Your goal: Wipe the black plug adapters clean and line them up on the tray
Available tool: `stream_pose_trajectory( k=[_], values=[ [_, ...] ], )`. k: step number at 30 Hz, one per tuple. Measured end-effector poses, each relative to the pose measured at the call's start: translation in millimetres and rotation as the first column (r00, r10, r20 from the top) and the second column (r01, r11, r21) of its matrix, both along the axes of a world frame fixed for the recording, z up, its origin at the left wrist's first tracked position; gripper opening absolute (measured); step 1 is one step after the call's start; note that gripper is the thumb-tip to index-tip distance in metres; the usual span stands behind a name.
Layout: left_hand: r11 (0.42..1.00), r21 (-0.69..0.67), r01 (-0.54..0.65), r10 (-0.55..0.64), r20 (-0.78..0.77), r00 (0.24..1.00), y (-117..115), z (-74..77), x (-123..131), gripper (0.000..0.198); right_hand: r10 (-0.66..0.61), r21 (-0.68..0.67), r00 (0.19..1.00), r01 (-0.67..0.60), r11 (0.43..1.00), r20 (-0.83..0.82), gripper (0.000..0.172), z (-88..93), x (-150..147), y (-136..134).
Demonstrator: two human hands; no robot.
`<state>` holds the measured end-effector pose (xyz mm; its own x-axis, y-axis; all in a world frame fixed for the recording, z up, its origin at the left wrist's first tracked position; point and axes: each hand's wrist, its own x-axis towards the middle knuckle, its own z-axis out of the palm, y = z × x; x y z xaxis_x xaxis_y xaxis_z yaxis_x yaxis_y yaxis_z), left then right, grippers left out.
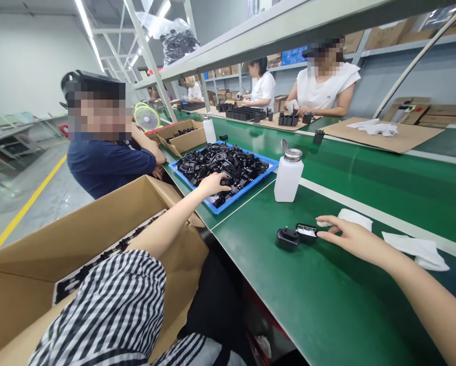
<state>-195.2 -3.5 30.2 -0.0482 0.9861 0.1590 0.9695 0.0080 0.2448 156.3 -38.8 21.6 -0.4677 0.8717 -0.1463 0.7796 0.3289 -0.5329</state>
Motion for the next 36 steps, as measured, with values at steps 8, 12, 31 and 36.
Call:
stream_pose_trajectory(
  k=[8, 12, 31, 36],
  values=[
    [0.991, 0.121, -0.051, 0.052, -0.007, 0.999, -2, -2.6, 1, 0.025, -0.012, 0.059, 1.0, 0.01, 0.998, 0.028, 0.05, -0.1, 3, 2],
    [0.959, 0.281, -0.03, 0.026, 0.017, 1.0, -10, -8.4, 4, 0.027, -0.015, 0.055, 0.998, 0.012, 0.998, 0.054, 0.055, 1.6, 4, 3],
    [0.957, 0.264, 0.116, -0.286, 0.818, 0.499, -26, 29.1, 85, 0.013, -0.091, 0.129, 0.956, 0.132, 0.983, -0.28, 0.041, 5.8, -5, -7],
    [0.907, 0.195, 0.374, -0.253, 0.961, 0.11, -35, 17.5, 163, 0.017, -0.102, -0.03, 0.775, 0.107, 0.994, -0.623, 0.053, 9.7, -21, -19]
  ],
)
